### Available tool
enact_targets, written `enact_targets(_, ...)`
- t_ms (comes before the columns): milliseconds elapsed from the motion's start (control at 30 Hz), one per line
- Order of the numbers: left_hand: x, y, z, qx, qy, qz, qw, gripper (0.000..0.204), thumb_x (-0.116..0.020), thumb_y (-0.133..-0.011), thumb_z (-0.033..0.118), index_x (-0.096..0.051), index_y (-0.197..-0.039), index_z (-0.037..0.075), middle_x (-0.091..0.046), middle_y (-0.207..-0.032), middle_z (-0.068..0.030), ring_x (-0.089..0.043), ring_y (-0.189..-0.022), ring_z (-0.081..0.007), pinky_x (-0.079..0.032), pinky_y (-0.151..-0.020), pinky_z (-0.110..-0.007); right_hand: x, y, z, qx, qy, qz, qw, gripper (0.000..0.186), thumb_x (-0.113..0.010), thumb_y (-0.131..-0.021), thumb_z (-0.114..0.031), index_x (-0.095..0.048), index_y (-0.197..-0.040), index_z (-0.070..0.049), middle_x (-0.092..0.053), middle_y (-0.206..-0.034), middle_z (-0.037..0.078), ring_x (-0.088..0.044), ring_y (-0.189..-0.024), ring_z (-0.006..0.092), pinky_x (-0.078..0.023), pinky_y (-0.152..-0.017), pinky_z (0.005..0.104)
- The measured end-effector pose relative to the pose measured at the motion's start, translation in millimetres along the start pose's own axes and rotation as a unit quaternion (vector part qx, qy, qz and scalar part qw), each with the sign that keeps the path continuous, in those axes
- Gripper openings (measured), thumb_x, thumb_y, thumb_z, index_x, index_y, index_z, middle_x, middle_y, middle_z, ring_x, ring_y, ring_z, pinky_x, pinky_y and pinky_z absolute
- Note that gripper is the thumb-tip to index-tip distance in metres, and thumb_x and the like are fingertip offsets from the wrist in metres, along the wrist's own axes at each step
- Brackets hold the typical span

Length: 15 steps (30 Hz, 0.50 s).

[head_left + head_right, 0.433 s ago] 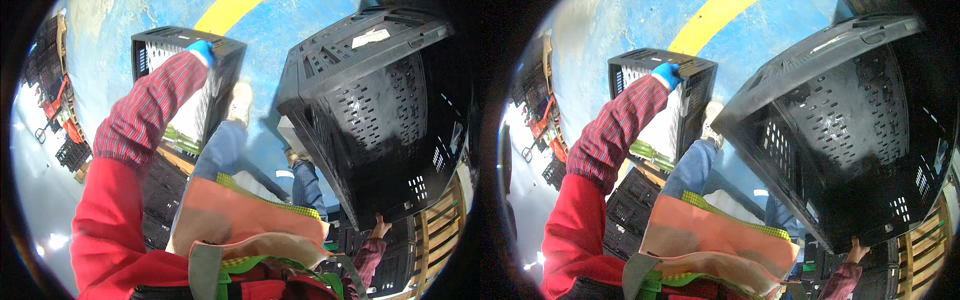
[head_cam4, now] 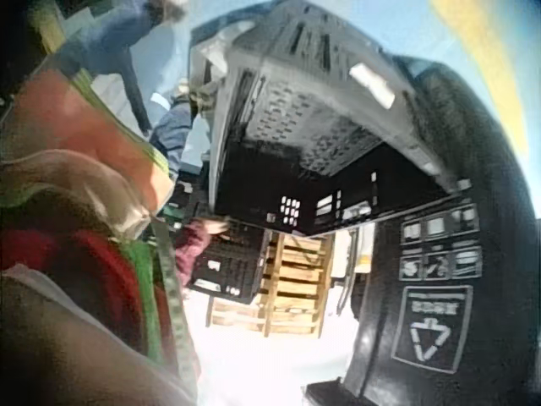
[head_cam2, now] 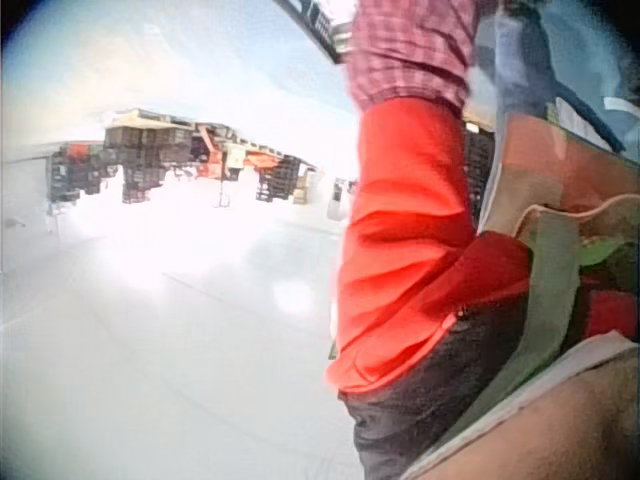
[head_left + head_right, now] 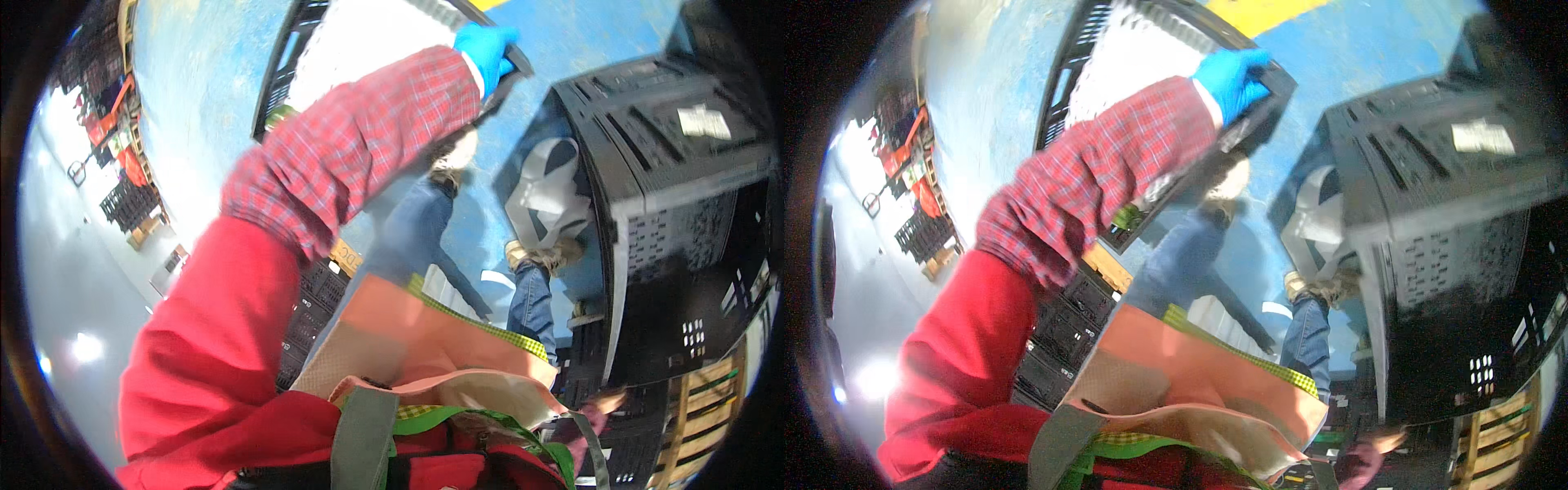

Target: The person applies product labels to individually wrapped cucumbers in a black crate. They peel labels from a roll, place them on the plastic-wrapped cucumbers, and arrange the labeled items in the crate. The person also moves a white foam insert and repositions crates during the process.

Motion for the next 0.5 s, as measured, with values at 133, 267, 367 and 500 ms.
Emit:
enact_targets(133, 76.9, 86.4, -97.5, 0.105, 0.394, 0.260, 0.875, 0.055, -0.069, -0.088, 0.014, -0.045, -0.136, 0.002, -0.058, -0.121, -0.0108, -0.059, -0.110, -0.0200, -0.050, -0.095, -0.036, 20.1, 63.3, -44.4, -0.671, -0.387, 0.008, 0.632, 0.018, -0.060, -0.095, -0.017, -0.066, -0.092, 0.000, -0.066, -0.080, 0.012, -0.062, -0.068, 0.0256, -0.050, -0.059, 0.0359)
enact_targets(267, 158.5, 246.5, -192.3, 0.192, 0.216, 0.476, 0.830, 0.081, -0.073, -0.085, 0.013, -0.026, -0.149, -0.003, -0.046, -0.143, -0.0204, -0.051, -0.125, -0.0270, -0.044, -0.104, -0.036, 37.2, -148.3, -191.6, -0.347, -0.570, -0.232, 0.707, 0.017, -0.060, -0.089, -0.004, -0.061, -0.105, 0.000, -0.058, -0.084, 0.004, -0.055, -0.075, 0.0135, -0.047, -0.065, 0.0271)
enact_targets(367, 183.9, 323.4, -250.7, 0.323, 0.162, 0.467, 0.807, 0.086, -0.080, -0.080, 0.013, -0.030, -0.147, -0.004, -0.057, -0.129, -0.0179, -0.057, -0.115, -0.0270, -0.046, -0.099, -0.035, 53.6, -297.8, -303.9, -0.250, -0.590, -0.325, 0.696, 0.025, -0.062, -0.087, -0.001, -0.061, -0.112, 0.000, -0.058, -0.091, 0.004, -0.055, -0.079, 0.0143, -0.047, -0.073, 0.0288)
enact_targets(500, 206.5, 355.6, -258.1, 0.266, -0.073, 0.568, 0.775, 0.100, -0.085, -0.070, 0.008, -0.026, -0.150, -0.004, -0.056, -0.130, -0.0194, -0.057, -0.115, -0.0306, -0.048, -0.097, -0.038, 78.7, -444.4, -522.2, 0.026, -0.670, -0.302, 0.678, 0.033, -0.072, -0.080, -0.005, -0.059, -0.110, 0.001, -0.057, -0.090, 0.010, -0.057, -0.080, 0.0222, -0.048, -0.076, 0.0337)
Point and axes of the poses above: each hand's wrist, its own y-axis away from the middle knuckle, its own x-axis out of the back of the hand, z = x × y, the point moved 8 cm from there along -y, towards the middle knuckle
